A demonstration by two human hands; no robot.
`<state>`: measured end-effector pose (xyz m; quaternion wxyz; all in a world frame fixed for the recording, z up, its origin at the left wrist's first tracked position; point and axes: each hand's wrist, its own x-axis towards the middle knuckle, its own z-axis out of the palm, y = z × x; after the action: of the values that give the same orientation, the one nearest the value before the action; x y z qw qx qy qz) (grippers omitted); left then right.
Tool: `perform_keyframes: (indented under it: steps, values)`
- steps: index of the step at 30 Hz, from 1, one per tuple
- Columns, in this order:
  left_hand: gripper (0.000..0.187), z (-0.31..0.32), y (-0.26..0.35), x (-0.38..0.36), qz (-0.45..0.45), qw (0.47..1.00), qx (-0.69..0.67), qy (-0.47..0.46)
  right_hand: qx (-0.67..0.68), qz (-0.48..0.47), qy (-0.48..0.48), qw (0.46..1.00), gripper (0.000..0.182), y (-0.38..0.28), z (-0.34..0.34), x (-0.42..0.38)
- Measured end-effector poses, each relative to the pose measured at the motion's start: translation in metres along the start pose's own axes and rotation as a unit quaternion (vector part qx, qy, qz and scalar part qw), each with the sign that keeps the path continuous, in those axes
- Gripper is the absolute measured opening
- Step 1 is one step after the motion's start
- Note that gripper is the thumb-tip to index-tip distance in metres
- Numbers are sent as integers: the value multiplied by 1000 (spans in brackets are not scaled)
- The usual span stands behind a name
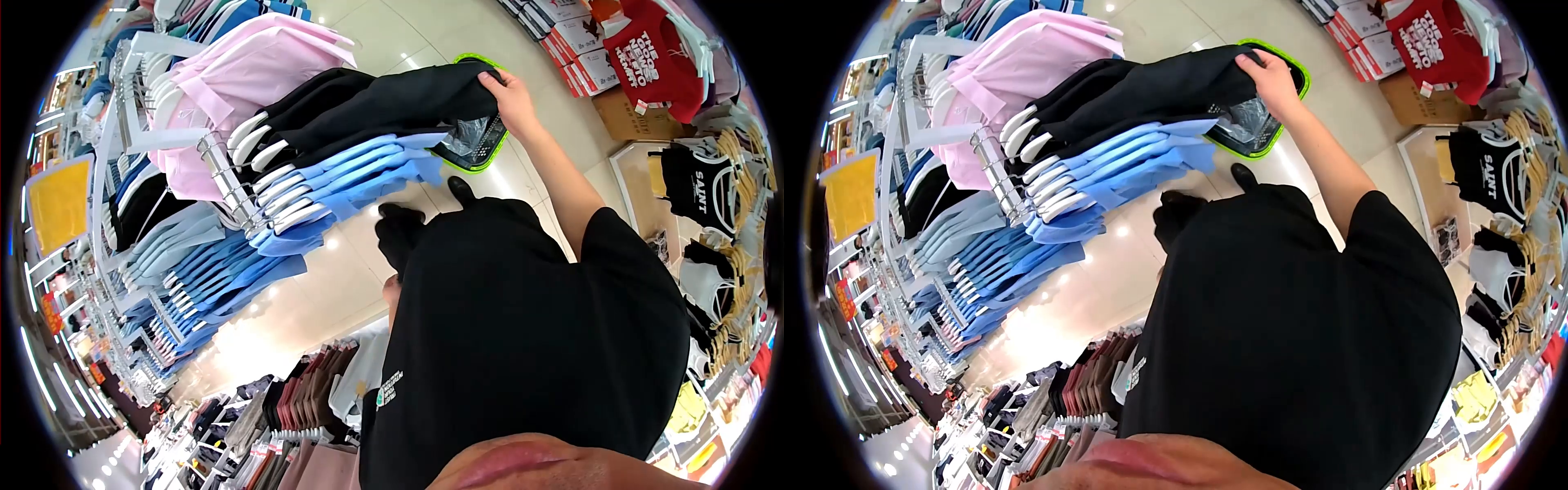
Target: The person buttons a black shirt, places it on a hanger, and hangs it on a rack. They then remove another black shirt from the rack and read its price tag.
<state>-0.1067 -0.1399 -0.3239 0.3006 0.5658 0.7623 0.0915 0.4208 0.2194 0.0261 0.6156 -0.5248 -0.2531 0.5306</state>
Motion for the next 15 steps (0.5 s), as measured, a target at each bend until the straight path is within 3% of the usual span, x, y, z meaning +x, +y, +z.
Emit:
perform_keyframes:
  steps: [1, 2, 3, 5, 7, 10, 12, 14, 15]
  values:
    - [34, -33, 55, -6, -106, 988, -111, -26, -7, -14, -19, 1000, 25, -7, 6, -5]
    - [33, -90, 150, -12, -209, 957, -200, -32, -5, -12, -17, 1000, 25, -18, 8, -10]
    - [31, -81, 149, -3, -229, 949, -217, -10, -45, 6, -56, 997, 26, -29, 10, -16]
    - [33, -135, 237, 10, -153, 972, -179, -1, -75, 33, -100, 992, 24, -35, 18, -31]
    - [34, -150, 255, 47, -44, 977, -199, -62, -76, 31, -120, 989, 24, -37, 33, -48]
    - [48, -229, 396, 54, 106, 953, -254, -125, -106, 24, -207, 972, 25, -42, 59, -83]
    - [52, -241, 449, 56, 241, 929, -272, -72, -123, 35, -267, 955, 26, -47, 76, -108]
    - [49, -258, 505, 46, 281, 921, -255, -82, -176, 18, -327, 928, 25, -58, 91, -129]
    - [42, -239, 497, 54, 292, 921, -241, -87, -235, -26, -358, 903, 26, -63, 97, -135]
